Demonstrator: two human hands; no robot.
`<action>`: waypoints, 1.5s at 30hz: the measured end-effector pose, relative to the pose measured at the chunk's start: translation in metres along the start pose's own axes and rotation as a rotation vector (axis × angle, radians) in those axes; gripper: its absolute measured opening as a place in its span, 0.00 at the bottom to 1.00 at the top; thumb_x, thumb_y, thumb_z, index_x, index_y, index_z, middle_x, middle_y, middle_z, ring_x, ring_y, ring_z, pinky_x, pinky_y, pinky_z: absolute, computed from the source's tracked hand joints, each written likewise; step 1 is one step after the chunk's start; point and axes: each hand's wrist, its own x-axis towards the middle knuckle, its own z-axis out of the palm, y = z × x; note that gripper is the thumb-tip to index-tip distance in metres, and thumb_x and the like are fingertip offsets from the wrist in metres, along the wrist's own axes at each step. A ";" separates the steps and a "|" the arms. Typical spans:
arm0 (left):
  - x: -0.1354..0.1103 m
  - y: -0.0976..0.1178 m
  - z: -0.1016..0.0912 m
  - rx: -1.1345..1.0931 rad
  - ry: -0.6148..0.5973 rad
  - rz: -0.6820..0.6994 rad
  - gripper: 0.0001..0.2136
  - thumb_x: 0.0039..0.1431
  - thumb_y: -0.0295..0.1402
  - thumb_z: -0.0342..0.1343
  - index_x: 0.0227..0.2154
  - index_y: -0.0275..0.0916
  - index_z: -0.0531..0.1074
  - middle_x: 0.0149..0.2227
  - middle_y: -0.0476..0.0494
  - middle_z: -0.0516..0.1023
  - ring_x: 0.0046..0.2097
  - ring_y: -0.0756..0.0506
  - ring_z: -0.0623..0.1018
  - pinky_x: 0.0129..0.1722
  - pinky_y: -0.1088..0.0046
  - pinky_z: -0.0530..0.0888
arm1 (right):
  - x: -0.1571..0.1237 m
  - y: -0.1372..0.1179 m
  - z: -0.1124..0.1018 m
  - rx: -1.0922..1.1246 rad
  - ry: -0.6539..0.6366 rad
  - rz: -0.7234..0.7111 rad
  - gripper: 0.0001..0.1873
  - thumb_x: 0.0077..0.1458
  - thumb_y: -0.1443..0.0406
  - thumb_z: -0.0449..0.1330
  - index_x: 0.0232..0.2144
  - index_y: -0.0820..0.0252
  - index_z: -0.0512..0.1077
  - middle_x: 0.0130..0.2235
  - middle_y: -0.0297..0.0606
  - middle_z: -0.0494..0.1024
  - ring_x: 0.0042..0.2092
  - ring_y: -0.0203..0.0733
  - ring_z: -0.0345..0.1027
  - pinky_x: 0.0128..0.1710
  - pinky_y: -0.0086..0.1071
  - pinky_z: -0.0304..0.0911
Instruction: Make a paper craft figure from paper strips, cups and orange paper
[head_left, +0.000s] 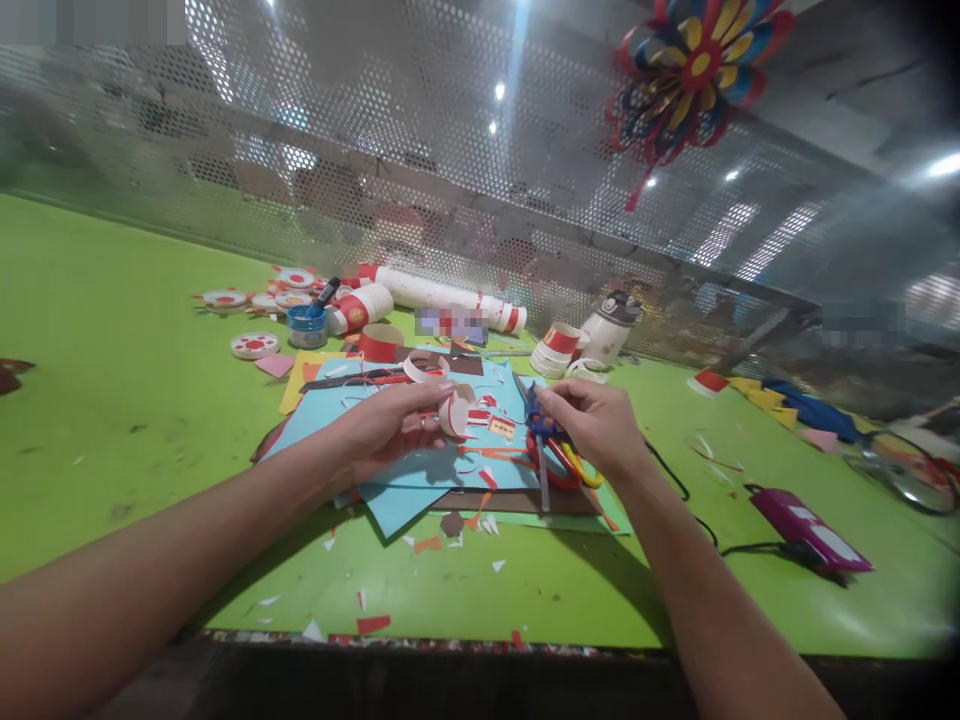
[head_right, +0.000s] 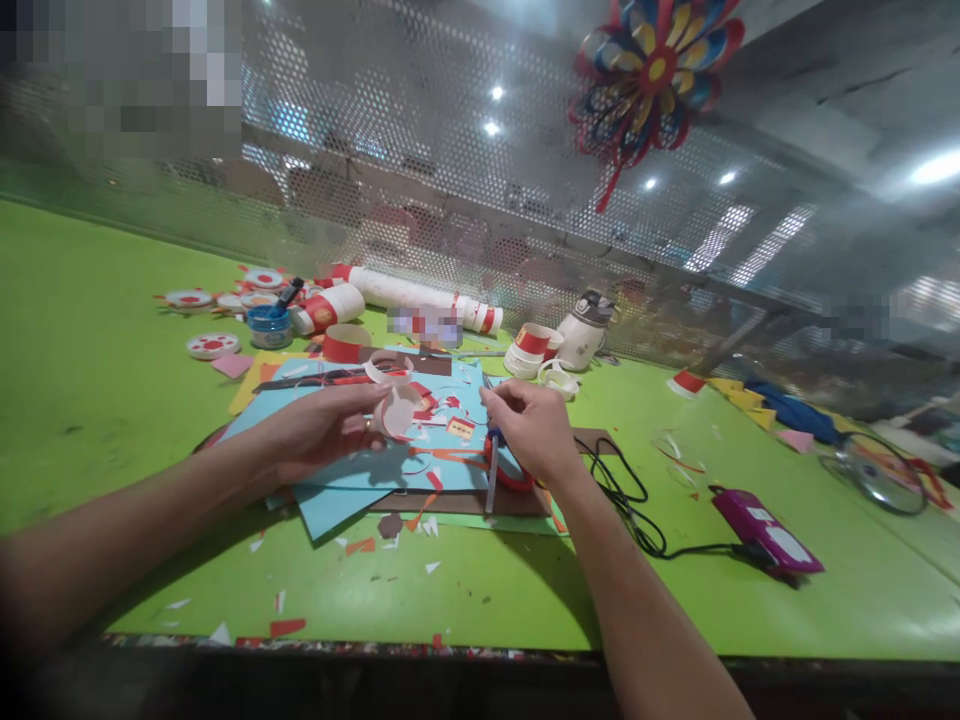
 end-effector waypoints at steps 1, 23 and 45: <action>0.000 0.000 -0.001 0.004 0.016 0.001 0.10 0.55 0.35 0.58 0.38 0.35 0.75 0.38 0.39 0.76 0.32 0.49 0.74 0.24 0.77 0.69 | 0.001 0.002 -0.001 0.007 -0.012 0.013 0.16 0.52 0.56 0.60 0.23 0.64 0.73 0.18 0.34 0.71 0.21 0.35 0.63 0.20 0.29 0.58; 0.002 -0.006 0.002 0.192 -0.137 -0.046 0.15 0.55 0.43 0.56 0.34 0.35 0.74 0.25 0.45 0.72 0.26 0.51 0.71 0.22 0.76 0.64 | -0.016 -0.031 0.032 -0.111 -0.154 -0.152 0.12 0.50 0.63 0.60 0.20 0.64 0.73 0.19 0.33 0.71 0.22 0.31 0.58 0.23 0.28 0.53; -0.004 0.000 0.006 0.142 -0.198 0.068 0.12 0.56 0.34 0.56 0.43 0.39 0.75 0.43 0.40 0.75 0.40 0.47 0.74 0.32 0.75 0.71 | -0.009 -0.029 0.036 -0.029 -0.082 -0.072 0.09 0.47 0.67 0.59 0.18 0.64 0.71 0.19 0.32 0.71 0.23 0.32 0.60 0.24 0.27 0.56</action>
